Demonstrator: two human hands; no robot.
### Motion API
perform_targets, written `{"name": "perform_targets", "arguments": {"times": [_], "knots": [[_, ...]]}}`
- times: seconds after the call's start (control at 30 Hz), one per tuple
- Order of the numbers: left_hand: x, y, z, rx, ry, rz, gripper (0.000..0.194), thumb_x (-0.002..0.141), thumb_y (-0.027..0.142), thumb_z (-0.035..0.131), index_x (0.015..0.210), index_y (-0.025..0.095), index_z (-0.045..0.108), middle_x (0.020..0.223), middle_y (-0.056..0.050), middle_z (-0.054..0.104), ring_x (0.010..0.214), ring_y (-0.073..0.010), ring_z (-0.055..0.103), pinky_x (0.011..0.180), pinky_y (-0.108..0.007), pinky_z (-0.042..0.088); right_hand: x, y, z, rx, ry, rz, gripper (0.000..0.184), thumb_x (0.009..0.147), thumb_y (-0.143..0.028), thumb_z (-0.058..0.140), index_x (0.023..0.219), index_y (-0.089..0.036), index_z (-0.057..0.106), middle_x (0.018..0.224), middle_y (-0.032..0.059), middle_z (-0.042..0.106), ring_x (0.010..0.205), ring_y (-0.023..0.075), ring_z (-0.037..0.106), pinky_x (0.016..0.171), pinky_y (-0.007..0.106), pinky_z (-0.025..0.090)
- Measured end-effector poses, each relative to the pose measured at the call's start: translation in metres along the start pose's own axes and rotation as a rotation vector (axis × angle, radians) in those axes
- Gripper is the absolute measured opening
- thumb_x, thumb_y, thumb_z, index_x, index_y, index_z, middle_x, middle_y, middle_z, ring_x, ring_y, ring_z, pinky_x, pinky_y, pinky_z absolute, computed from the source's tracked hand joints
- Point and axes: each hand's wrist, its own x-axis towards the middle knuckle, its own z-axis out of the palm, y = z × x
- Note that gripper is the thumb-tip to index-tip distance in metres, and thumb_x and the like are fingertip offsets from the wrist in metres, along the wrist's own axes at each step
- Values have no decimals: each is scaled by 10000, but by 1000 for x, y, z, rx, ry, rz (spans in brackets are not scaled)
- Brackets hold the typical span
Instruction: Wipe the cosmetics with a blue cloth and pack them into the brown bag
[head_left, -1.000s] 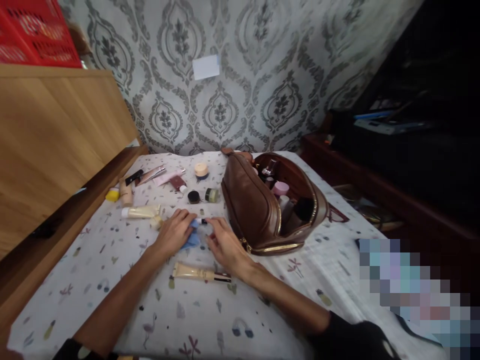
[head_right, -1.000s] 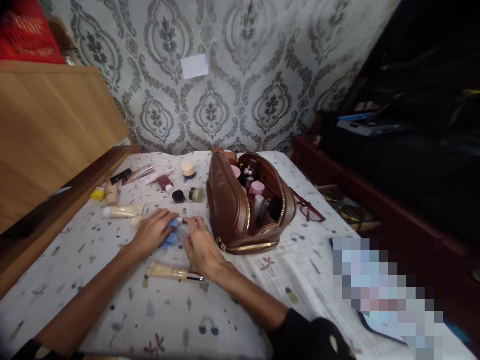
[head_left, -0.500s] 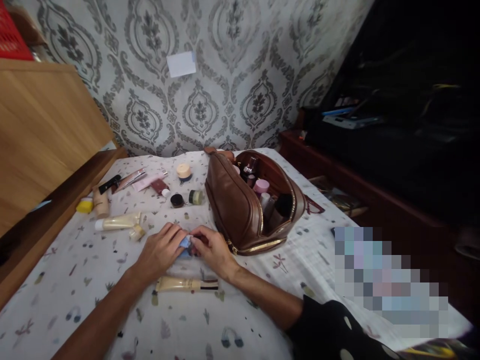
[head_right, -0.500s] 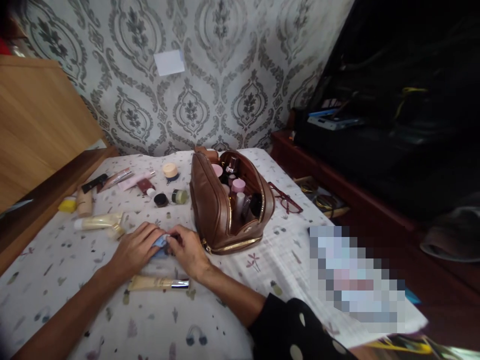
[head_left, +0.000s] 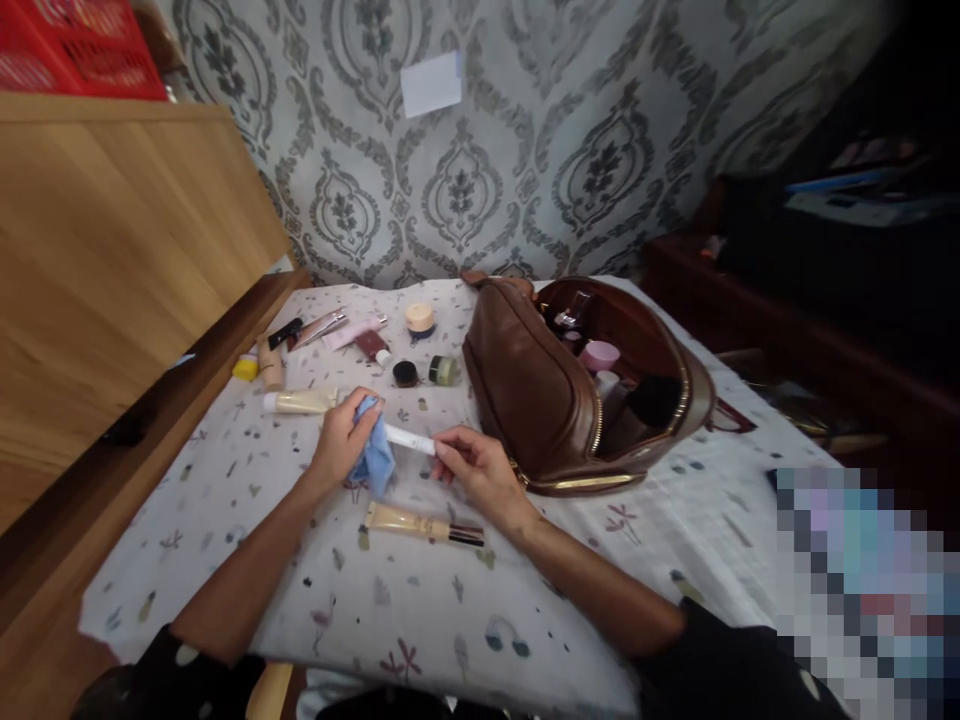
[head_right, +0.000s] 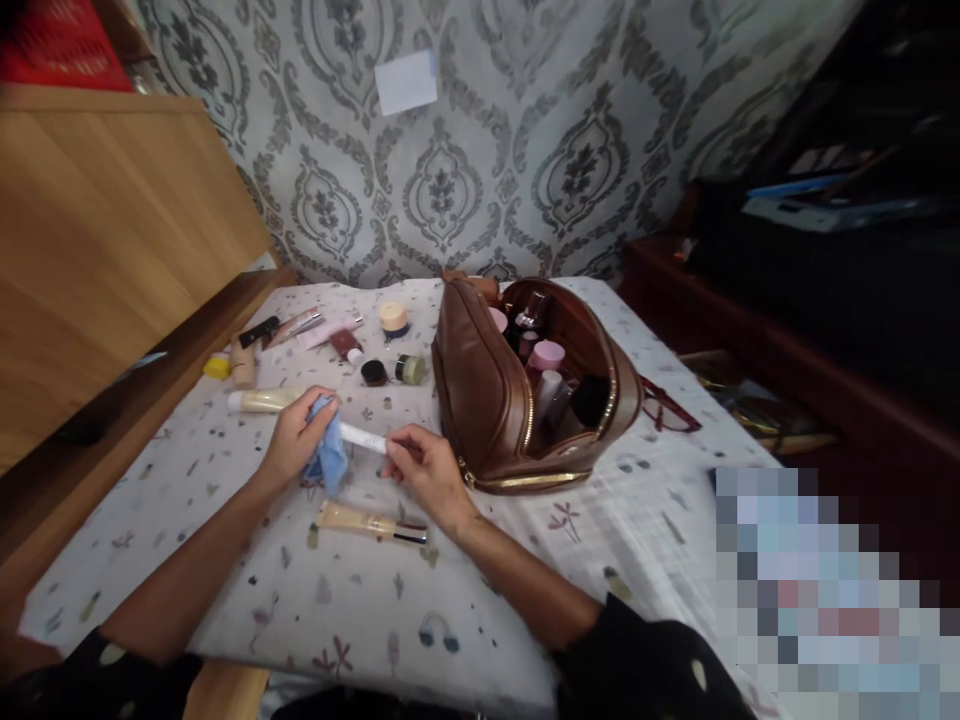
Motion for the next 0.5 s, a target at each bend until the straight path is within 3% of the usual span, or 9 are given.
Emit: {"name": "perform_targets", "arguments": {"times": [0.23,0.37,0.5], "knots": [[0,12,8,-621,225,-313,400,792,576,680,837,179,648,567,74,392,484,-80,362,456,-199,299,-1,-3,3,28,-104,47,419,755,-556,759,892,-176,652,677,-5,667,547,113,602,507,230,442],[-3,16,12,-896,174,-446,553,718,708,700,881,182,649,538,73,460,430,-77,418,406,-193,316,-2,-4,4,66,-97,64,449,740,-575,767,900,-175,639,718,0,689,535,105,605,500,225,437],[-10,25,15,-974,89,-442,632,686,705,744,1007,166,663,589,50,573,484,-86,530,436,-178,389,-3,-9,7,193,-93,136,514,691,-619,793,897,-179,624,714,-9,696,521,99,605,505,223,436]]}}
